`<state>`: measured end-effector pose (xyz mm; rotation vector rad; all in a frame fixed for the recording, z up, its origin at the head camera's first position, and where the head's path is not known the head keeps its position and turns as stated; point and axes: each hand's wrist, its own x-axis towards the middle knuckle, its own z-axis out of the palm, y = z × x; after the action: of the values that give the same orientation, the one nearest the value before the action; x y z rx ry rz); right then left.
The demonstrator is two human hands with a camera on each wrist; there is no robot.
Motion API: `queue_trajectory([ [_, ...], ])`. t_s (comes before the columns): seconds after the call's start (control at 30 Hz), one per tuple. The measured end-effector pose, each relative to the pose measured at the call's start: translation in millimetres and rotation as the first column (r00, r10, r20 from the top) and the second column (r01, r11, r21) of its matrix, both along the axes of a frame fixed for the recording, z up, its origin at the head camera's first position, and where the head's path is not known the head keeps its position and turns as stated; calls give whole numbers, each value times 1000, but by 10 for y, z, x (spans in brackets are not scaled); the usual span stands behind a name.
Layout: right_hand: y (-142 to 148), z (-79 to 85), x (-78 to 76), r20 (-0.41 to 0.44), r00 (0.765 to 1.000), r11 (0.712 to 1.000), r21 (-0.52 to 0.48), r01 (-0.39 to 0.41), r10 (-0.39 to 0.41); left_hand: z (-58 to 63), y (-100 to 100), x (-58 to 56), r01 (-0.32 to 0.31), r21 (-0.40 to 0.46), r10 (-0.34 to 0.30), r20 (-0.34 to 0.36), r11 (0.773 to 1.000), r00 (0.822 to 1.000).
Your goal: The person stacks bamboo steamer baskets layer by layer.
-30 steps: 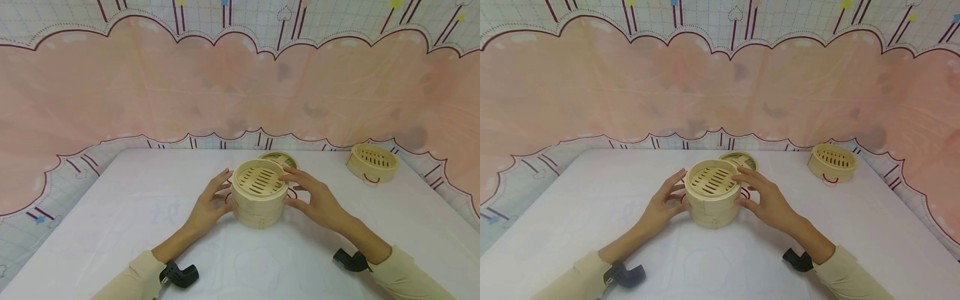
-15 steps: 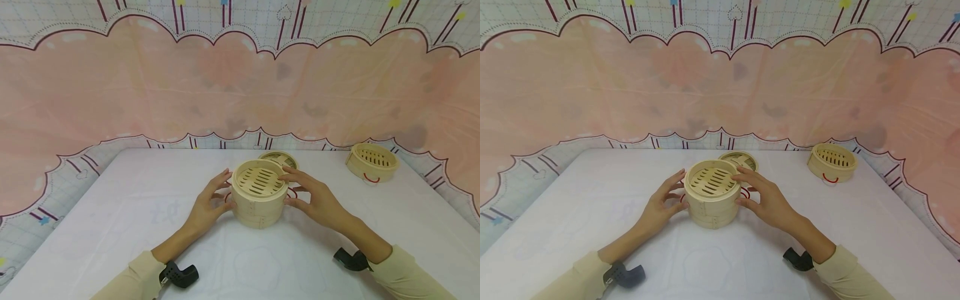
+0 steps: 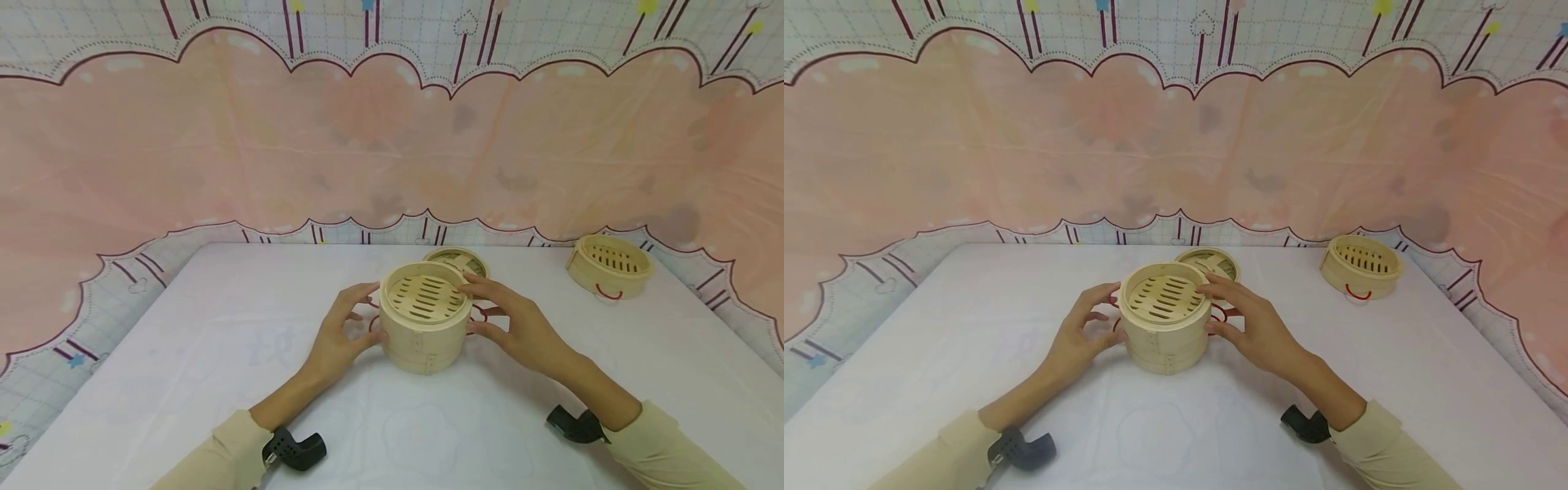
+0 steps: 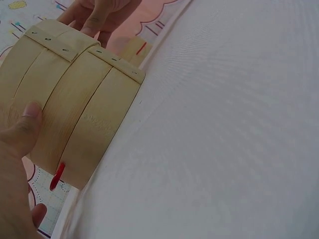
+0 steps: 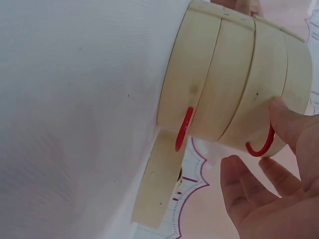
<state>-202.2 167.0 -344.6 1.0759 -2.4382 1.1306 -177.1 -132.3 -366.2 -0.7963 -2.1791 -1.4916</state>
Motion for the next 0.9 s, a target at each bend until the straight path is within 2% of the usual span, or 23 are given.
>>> queue_trajectory([
  [0.3, 16, -11, -20, -12, 1000, 1000, 11, -2, 2, -16, 7, -5, -38, -1, 38, -26, 999, 999],
  [0.53, 27, -29, -28, -4, 1000, 1000, 29, 6, -6, -35, 13, -1, -26, 21, 25, 36, 999, 999],
  [0.9, 30, -56, -30, -10, 1000, 1000, 18, 12, -11, -34, 9, 1, -19, 10, 19, 20, 1000, 1000],
])
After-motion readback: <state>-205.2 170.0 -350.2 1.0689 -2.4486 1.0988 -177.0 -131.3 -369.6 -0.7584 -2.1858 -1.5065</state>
